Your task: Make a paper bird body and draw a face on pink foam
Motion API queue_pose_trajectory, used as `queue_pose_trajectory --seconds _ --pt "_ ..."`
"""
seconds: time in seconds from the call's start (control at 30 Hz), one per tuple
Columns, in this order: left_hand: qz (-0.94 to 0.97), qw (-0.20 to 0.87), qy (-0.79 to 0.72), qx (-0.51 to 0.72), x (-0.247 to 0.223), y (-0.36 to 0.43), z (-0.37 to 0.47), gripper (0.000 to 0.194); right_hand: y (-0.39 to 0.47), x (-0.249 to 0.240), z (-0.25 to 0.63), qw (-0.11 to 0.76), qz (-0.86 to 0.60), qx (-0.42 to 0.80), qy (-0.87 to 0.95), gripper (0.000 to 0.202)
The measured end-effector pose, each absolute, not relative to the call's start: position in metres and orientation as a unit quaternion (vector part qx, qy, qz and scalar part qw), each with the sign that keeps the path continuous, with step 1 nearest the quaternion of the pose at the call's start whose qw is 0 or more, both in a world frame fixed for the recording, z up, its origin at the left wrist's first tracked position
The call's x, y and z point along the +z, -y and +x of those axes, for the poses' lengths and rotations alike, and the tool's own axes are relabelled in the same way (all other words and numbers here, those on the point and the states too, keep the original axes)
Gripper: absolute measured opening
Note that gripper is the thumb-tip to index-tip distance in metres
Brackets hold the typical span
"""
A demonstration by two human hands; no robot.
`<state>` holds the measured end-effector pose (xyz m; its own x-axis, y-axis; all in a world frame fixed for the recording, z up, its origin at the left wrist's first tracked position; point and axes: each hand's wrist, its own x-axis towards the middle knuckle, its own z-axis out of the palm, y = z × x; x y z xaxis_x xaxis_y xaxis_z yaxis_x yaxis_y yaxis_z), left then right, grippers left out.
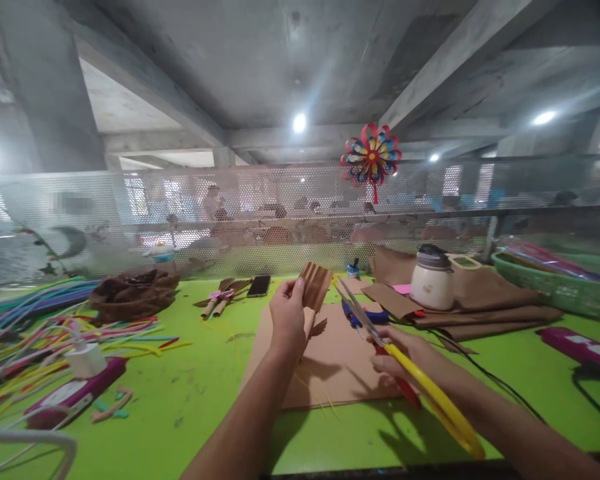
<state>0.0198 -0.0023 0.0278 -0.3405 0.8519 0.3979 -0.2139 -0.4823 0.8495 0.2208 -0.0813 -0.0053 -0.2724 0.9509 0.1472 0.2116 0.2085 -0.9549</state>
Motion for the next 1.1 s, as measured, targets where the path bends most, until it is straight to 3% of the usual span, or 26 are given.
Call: queue_pose_trajectory --seconds 0.17,0.73,1.1 --pt "0.460 0.355 -0.342 0.738 0.026 0.002 0.021 0.028 0.072 -0.004 0.186 0.432 -0.441 0.406 0.674 0.034" --pt "0.460 0.363 -0.327 0.741 0.025 0.008 0.026 0.021 0.067 -0.013 0.171 0.443 -0.463 0.379 0.668 0.057" --pt "0.452 0.379 -0.312 0.745 0.029 0.012 0.027 0.020 0.064 -0.023 0.171 0.453 -0.453 0.371 0.672 0.048"
